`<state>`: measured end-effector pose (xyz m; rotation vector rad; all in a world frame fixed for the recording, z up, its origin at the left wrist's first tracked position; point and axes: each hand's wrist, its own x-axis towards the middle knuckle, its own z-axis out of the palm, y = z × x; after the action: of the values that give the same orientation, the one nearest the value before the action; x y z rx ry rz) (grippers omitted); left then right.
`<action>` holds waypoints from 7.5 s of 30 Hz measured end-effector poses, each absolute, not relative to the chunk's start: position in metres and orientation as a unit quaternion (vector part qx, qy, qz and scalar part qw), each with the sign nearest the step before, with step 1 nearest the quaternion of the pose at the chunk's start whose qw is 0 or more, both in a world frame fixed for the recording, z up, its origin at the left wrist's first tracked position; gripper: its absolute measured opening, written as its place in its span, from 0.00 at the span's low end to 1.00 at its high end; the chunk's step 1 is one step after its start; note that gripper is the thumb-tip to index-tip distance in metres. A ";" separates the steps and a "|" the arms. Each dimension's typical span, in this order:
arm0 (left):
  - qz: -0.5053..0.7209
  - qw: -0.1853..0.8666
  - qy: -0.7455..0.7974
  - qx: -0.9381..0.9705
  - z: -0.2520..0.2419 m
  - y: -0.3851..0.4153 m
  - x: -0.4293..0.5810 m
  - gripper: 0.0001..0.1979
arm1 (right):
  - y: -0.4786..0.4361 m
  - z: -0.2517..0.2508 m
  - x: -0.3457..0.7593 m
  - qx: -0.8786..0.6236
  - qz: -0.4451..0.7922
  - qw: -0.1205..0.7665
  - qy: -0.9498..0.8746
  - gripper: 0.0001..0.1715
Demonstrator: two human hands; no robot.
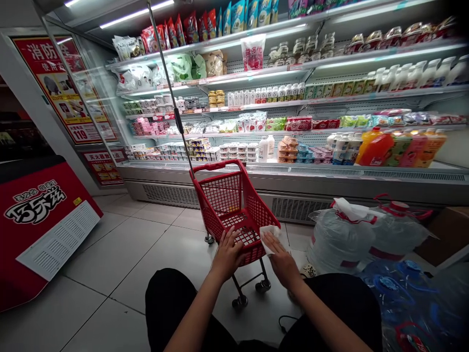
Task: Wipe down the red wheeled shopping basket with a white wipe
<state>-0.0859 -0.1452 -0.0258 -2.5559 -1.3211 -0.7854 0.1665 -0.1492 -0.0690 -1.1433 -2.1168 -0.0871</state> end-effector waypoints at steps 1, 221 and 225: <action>-0.268 0.077 -0.441 -0.853 -0.026 -0.145 -0.084 0.09 | -0.155 -0.069 0.154 -0.430 -0.032 0.353 -0.831 0.49; -0.201 0.245 -0.547 -0.775 0.023 -0.135 -0.086 0.44 | -0.117 -0.010 0.069 -0.409 -0.063 0.366 -0.833 0.49; -0.200 0.254 -0.535 -0.780 0.023 -0.134 -0.093 0.43 | -0.117 -0.009 0.068 -0.391 -0.063 0.366 -0.842 0.51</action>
<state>-0.0929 -0.1343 0.0233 -2.1199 -1.4542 -0.5435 0.0684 -0.1166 -0.0088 -1.0054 -2.1645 -0.1615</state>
